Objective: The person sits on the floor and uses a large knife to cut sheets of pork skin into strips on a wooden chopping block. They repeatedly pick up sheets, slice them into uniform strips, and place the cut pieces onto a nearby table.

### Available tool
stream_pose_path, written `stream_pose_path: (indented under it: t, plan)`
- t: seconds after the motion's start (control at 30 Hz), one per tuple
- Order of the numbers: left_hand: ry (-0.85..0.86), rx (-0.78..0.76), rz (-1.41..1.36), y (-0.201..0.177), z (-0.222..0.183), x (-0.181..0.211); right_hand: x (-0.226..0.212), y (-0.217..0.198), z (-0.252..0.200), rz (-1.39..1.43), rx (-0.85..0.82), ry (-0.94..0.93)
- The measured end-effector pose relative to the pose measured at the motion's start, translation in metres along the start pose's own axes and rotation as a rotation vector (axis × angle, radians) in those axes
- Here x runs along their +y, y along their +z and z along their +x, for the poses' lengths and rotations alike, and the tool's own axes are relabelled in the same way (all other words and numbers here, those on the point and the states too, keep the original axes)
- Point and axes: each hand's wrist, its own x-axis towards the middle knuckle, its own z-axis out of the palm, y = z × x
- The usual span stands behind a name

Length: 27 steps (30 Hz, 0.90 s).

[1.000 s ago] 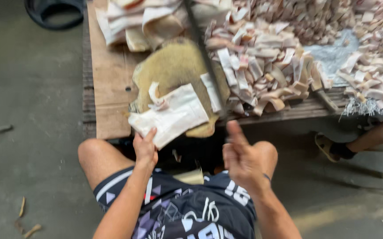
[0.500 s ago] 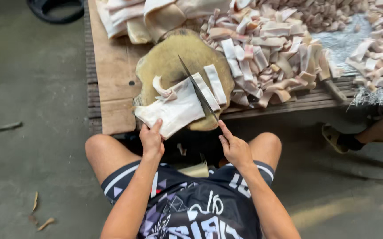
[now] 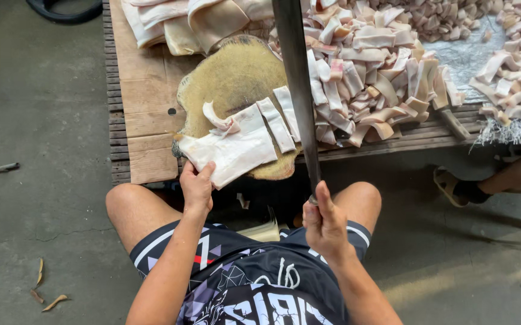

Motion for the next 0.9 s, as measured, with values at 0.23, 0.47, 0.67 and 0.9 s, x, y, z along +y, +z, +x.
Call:
stream_pose_path:
  t: [0.23, 0.47, 0.67, 0.9]
  plan:
    - [0.066, 0.006, 0.228, 0.002, 0.01, 0.02, 0.045, 0.046, 0.03, -0.375, -0.209, 0.434]
    - [0.012, -0.101, 0.261, 0.009, 0.013, 0.019, -0.026, -0.008, 0.053, 0.234, -0.147, 0.642]
    - [-0.069, -0.106, 0.242, 0.012, 0.015, 0.01, -0.026, -0.031, 0.021, 0.696, -0.063, 0.405]
    - [-0.016, -0.098, 0.207, 0.008, 0.014, 0.007, 0.037, 0.045, 0.007, -0.537, -0.33, 0.368]
